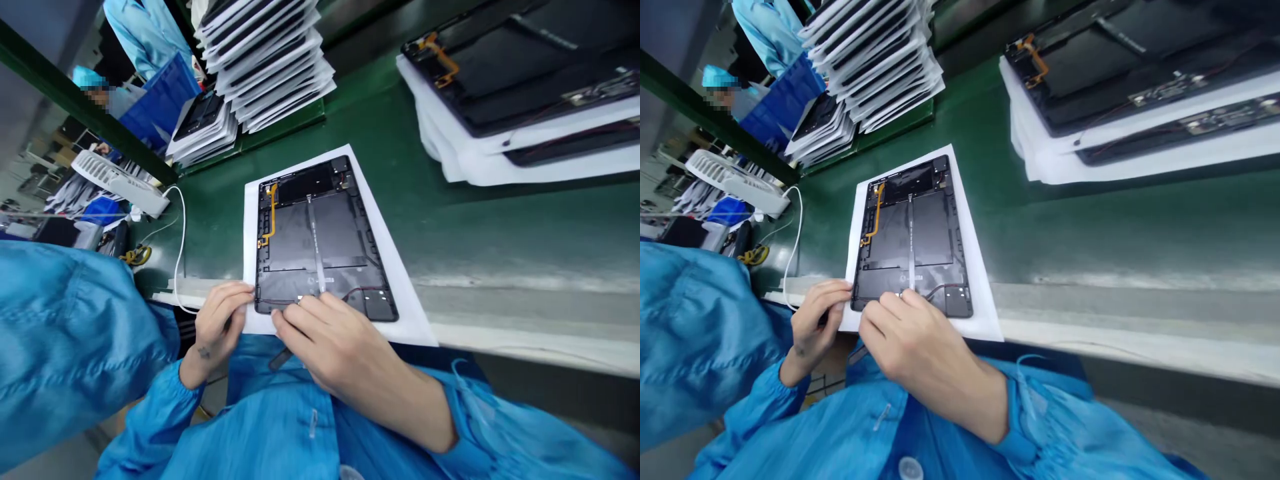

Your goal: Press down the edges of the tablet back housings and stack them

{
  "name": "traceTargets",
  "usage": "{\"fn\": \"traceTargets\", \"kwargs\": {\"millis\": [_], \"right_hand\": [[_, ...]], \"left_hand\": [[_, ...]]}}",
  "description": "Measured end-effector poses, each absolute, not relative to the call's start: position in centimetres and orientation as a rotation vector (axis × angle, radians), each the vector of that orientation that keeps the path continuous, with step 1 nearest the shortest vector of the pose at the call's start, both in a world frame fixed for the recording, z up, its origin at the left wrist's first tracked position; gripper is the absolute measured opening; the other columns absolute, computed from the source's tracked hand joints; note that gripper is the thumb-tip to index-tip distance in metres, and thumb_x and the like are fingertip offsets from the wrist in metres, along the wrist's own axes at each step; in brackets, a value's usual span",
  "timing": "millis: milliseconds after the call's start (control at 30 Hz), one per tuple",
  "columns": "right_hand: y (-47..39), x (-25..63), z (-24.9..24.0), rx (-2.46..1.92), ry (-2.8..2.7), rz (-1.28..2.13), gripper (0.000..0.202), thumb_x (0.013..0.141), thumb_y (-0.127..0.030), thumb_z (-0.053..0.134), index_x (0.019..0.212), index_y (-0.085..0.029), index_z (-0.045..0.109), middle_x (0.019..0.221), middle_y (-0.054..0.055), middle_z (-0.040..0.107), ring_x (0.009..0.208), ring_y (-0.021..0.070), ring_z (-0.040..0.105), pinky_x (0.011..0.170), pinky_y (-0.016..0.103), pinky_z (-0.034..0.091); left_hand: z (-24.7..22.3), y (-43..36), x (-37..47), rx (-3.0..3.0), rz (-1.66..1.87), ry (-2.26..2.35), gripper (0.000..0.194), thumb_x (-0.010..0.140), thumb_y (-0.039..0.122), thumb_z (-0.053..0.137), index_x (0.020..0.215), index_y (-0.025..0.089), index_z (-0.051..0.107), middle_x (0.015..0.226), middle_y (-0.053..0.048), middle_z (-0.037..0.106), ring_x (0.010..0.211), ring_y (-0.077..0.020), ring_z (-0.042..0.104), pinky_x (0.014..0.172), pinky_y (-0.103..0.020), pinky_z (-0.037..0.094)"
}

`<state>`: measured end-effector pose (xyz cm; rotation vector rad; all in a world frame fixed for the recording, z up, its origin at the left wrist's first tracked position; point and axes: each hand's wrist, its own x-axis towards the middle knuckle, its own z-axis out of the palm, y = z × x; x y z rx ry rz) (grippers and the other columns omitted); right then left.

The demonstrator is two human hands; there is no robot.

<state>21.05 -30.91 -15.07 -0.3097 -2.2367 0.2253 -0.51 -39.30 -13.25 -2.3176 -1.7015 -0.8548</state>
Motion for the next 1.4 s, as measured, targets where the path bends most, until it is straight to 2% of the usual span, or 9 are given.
{"fn": "traceTargets", "kwargs": {"millis": [300,433,567,633,733,900,1067,1400], "right_hand": [[-30.8,20.8,-15.4,-0.308,-2.224,0.189,0.034,0.099,-0.004,0.039,0.085,-0.014,0.068,0.074,0.004,0.059,0.07,0.0191,0.047,0.064,0.034,0.033],[-30.9,21.0,-15.2,-0.298,-2.271,0.295,0.02,0.101,-0.019,0.051,0.102,-0.01,0.069,0.08,0.006,0.065,0.072,0.0196,0.054,0.062,0.034,0.038],[-30.8,22.2,-13.5,-0.296,-2.229,0.654,0.027,0.101,-0.029,0.055,0.118,-0.011,0.065,0.086,0.007,0.069,0.074,0.0184,0.061,0.065,0.032,0.048],[-30.1,22.5,-12.1,-0.381,-2.172,0.901,0.02,0.1,-0.025,0.054,0.112,-0.017,0.068,0.084,0.004,0.07,0.072,0.0157,0.063,0.065,0.028,0.05],[-28.2,21.6,-10.1,-0.593,-2.269,1.201,0.014,0.093,-0.021,0.058,0.091,-0.019,0.072,0.075,0.001,0.069,0.064,0.0132,0.06,0.058,0.024,0.045],[-25.1,17.9,-8.7,-0.981,-2.473,1.652,0.019,0.077,-0.034,0.066,0.069,-0.017,0.063,0.059,-0.005,0.052,0.056,0.0101,0.044,0.053,0.024,0.033],[-24.2,15.8,-8.3,-1.193,-2.504,1.785,0.028,0.067,-0.041,0.071,0.062,-0.018,0.056,0.056,-0.006,0.045,0.053,0.0082,0.037,0.051,0.024,0.028],[-24.8,14.6,-7.6,-1.389,-2.469,1.856,0.024,0.064,-0.038,0.069,0.06,-0.018,0.055,0.052,-0.008,0.043,0.05,0.0067,0.035,0.048,0.024,0.025]], "left_hand": [[-13.4,-39.4,-0.6,-2.314,-0.819,-1.707,0.02,0.099,0.01,0.051,0.109,0.02,0.065,0.11,-0.008,0.072,0.106,-0.0199,0.069,0.094,-0.039,0.058],[-13.2,-39.5,-0.7,-2.345,-0.837,-1.691,0.019,0.099,0.01,0.053,0.111,0.018,0.065,0.111,-0.009,0.071,0.108,-0.0196,0.068,0.097,-0.037,0.056],[-12.8,-39.2,-1.5,-2.443,-0.818,-1.715,0.023,0.101,0.019,0.054,0.123,0.019,0.061,0.121,-0.011,0.069,0.117,-0.0219,0.065,0.102,-0.039,0.054],[-12.6,-38.6,-2.2,-2.539,-0.778,-1.768,0.038,0.101,0.029,0.057,0.137,0.02,0.054,0.137,-0.015,0.062,0.131,-0.0258,0.057,0.109,-0.045,0.05],[-12.6,-37.4,-3.2,-2.697,-0.735,-1.815,0.057,0.099,0.042,0.06,0.15,0.023,0.043,0.154,-0.015,0.047,0.144,-0.0292,0.044,0.116,-0.049,0.042],[-13.0,-36.0,-3.1,-2.746,-0.781,-1.768,0.056,0.098,0.049,0.058,0.145,0.021,0.048,0.154,-0.014,0.047,0.14,-0.0299,0.047,0.109,-0.046,0.046],[-13.9,-35.9,-2.9,-2.713,-0.809,-1.686,0.055,0.098,0.049,0.058,0.142,0.017,0.05,0.152,-0.015,0.05,0.14,-0.0296,0.047,0.111,-0.044,0.044],[-15.3,-35.9,-3.0,-2.644,-0.933,-1.521,0.052,0.103,0.044,0.051,0.14,0.008,0.052,0.146,-0.018,0.057,0.139,-0.027,0.051,0.117,-0.041,0.04]]}}
